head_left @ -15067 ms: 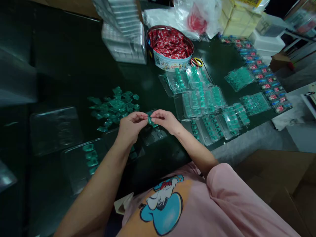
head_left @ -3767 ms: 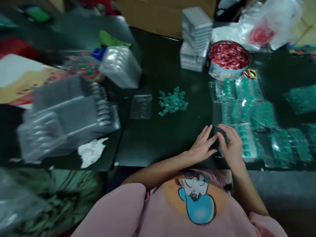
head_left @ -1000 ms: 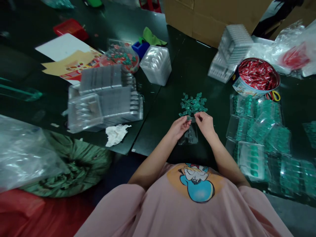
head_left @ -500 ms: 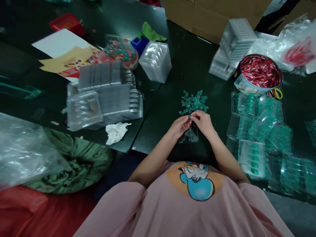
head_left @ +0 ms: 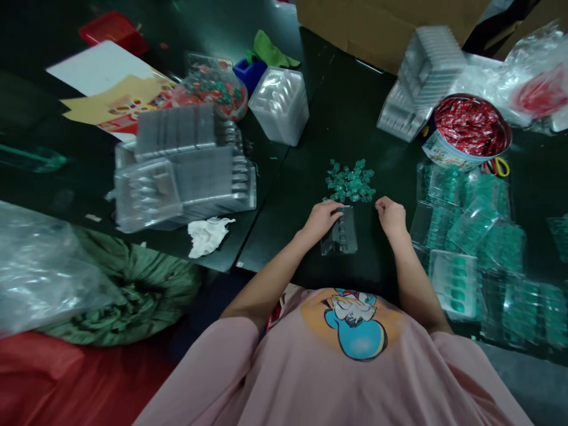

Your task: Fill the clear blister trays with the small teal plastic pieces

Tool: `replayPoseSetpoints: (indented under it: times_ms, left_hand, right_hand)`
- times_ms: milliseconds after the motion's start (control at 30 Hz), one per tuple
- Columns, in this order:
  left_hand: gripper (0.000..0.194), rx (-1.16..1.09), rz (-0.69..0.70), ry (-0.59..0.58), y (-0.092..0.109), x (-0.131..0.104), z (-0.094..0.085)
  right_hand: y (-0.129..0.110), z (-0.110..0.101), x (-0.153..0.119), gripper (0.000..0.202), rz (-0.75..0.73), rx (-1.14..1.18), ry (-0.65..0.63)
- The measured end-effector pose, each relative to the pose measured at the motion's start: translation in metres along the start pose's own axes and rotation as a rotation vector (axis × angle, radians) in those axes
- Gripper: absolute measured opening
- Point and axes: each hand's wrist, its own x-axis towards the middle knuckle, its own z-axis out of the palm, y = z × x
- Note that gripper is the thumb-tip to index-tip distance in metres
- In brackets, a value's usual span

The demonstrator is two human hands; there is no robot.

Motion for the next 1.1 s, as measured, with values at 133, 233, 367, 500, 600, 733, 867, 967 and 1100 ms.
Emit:
replayPoseSetpoints:
  times_ms: [133, 233, 367, 500, 600, 733, 867, 967, 1100]
  left_hand:
    - [0.019, 0.109, 0.051, -0.061, -0.005, 0.007, 0.006]
    - [0.018, 0.144, 0.043, -0.083, -0.008, 0.008, 0.008]
    - [0.017, 0.141, 0.012, -0.082, -0.007, 0.007, 0.007]
    - [0.023, 0.112, 0.030, -0.114, -0.007, 0.010, 0.003]
    - [0.015, 0.106, 0.045, -0.128, -0.010, 0.013, 0.002]
    - [0.016, 0.208, 0.103, -0.114, -0.018, 0.016, 0.007]
    - [0.020, 0.317, 0.166, -0.121, -0.020, 0.014, 0.009]
    - [0.022, 0.360, 0.181, -0.139, -0.018, 0.012, 0.008]
    - [0.022, 0.398, 0.160, -0.148, -0.015, 0.012, 0.006]
  right_hand:
    - [0.005, -0.007, -0.004, 0.006, -0.019, -0.082, 0.043]
    - [-0.001, -0.009, -0.003, 0.012, -0.067, -0.039, 0.105]
    - [-0.018, -0.006, 0.004, 0.018, -0.215, 0.100, 0.063]
    - [-0.035, 0.003, 0.014, 0.025, -0.367, 0.155, -0.051]
    - [-0.044, 0.012, 0.021, 0.028, -0.409, 0.005, -0.114]
    - [-0.047, 0.021, 0.024, 0.027, -0.409, -0.180, -0.151]
    - [-0.042, 0.023, 0.024, 0.032, -0.368, -0.209, -0.128]
    - [-0.038, 0.023, 0.023, 0.034, -0.416, -0.201, -0.141]
    - [-0.036, 0.025, 0.024, 0.026, -0.454, -0.226, -0.159]
